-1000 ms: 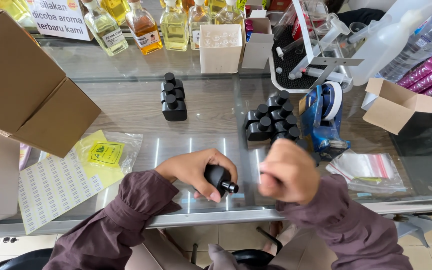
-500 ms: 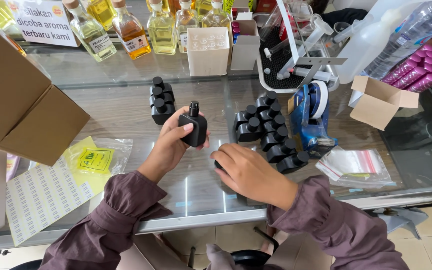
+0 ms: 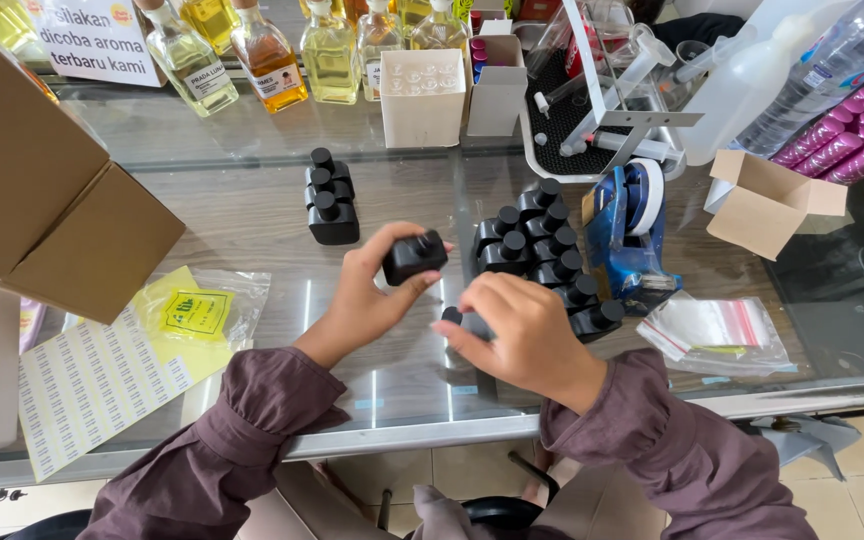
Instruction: Assembling and packaging small perfume bottles by attaching caps and organizing them on a counter.
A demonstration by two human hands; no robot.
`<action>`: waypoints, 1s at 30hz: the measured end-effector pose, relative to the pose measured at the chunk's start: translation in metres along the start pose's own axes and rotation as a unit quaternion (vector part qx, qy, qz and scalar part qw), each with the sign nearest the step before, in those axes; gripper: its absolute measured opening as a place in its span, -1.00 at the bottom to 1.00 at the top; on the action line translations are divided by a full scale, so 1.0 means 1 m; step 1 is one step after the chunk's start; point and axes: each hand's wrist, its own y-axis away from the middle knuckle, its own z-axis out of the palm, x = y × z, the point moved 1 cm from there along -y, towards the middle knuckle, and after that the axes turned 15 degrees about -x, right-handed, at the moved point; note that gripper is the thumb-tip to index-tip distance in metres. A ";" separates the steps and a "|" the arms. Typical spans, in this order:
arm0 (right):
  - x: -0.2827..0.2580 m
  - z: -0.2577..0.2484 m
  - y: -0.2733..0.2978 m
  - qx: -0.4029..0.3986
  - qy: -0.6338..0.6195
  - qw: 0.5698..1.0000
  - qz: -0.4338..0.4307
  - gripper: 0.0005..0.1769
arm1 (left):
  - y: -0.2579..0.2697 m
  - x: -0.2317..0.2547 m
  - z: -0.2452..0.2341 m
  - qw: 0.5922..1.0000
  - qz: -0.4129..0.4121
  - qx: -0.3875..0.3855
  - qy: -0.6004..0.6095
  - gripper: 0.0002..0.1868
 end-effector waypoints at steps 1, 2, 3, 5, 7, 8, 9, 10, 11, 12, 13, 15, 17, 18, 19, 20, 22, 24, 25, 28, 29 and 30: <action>0.002 -0.003 0.001 0.067 0.001 0.998 0.013 -0.68 | 0.001 0.009 0.001 0.981 0.085 -0.025 -0.174 -0.49; 0.005 -0.007 0.002 0.134 0.003 0.991 0.028 -0.59 | 0.001 0.018 0.003 0.924 0.167 -0.051 -0.342 -0.50; 0.008 -0.005 0.005 0.134 0.002 0.991 0.027 -0.59 | 0.002 0.019 0.007 0.923 0.166 -0.050 -0.342 -0.50; 0.015 -0.003 0.010 0.130 0.018 0.989 0.062 -0.54 | 0.004 0.022 0.017 0.837 0.288 -0.057 -0.461 -0.71; 0.014 0.000 0.008 0.135 0.030 0.988 0.067 -0.53 | 0.006 0.019 0.022 0.824 0.305 -0.049 -0.475 -0.71; 0.013 0.001 0.007 0.140 0.044 0.987 0.072 -0.51 | 0.007 0.018 0.024 0.810 0.322 -0.040 -0.489 -0.71; 0.013 -0.001 0.006 0.140 0.044 0.987 0.072 -0.51 | 0.008 0.016 0.024 0.810 0.322 -0.040 -0.489 -0.71; 0.012 -0.003 0.005 0.145 0.059 0.986 0.055 -0.51 | 0.010 0.014 0.024 0.828 0.303 -0.046 -0.468 -0.69; 0.011 -0.005 0.004 0.150 0.074 0.985 0.038 -0.50 | 0.012 0.012 0.024 0.846 0.285 -0.051 -0.448 -0.66; 0.009 -0.009 0.001 0.149 0.074 0.985 0.037 -0.50 | 0.014 0.015 0.026 0.846 0.284 -0.051 -0.448 -0.66; 0.006 -0.014 -0.002 0.145 0.053 0.988 0.019 -0.50 | 0.015 0.016 0.028 0.879 0.260 -0.070 -0.393 -0.66; 0.005 -0.017 -0.005 0.141 0.033 0.989 0.001 -0.47 | 0.017 0.020 0.030 0.908 0.233 -0.089 -0.336 -0.66; 0.006 -0.014 -0.006 0.139 -0.039 0.990 -0.011 -0.43 | 0.018 0.022 0.031 0.952 0.163 -0.140 -0.219 -0.63; 0.006 -0.013 -0.005 0.139 -0.039 0.990 -0.010 -0.43 | 0.017 0.026 0.031 0.952 0.163 -0.141 -0.218 -0.63; 0.006 -0.013 -0.005 0.136 -0.061 0.989 -0.014 -0.43 | 0.017 0.030 0.031 0.962 0.139 -0.167 -0.164 -0.64; 0.007 -0.012 -0.005 0.134 -0.083 0.987 -0.019 -0.43 | 0.016 0.034 0.031 0.968 0.115 -0.192 -0.111 -0.65; 0.005 -0.011 -0.005 0.133 -0.094 0.986 -0.027 -0.44 | 0.018 0.026 0.030 0.973 0.086 -0.207 -0.059 -0.63; 0.004 -0.012 -0.005 0.132 -0.105 0.985 -0.034 -0.45 | 0.020 0.021 0.030 0.974 0.057 -0.220 -0.007 -0.61; 0.002 -0.014 -0.005 0.127 -0.113 0.983 -0.070 -0.47 | 0.021 0.020 0.032 0.964 0.025 -0.254 0.078 -0.70; 0.001 -0.013 -0.002 0.130 -0.116 0.978 -0.118 -0.51 | 0.022 0.036 0.035 0.933 -0.018 -0.298 0.202 -0.77; 0.001 -0.011 0.000 0.136 -0.113 0.976 -0.130 -0.53 | 0.023 0.044 0.037 0.919 -0.029 -0.309 0.243 -0.76; 0.000 -0.014 -0.002 0.137 -0.113 0.976 -0.128 -0.53 | 0.022 0.037 0.034 0.918 -0.030 -0.310 0.243 -0.76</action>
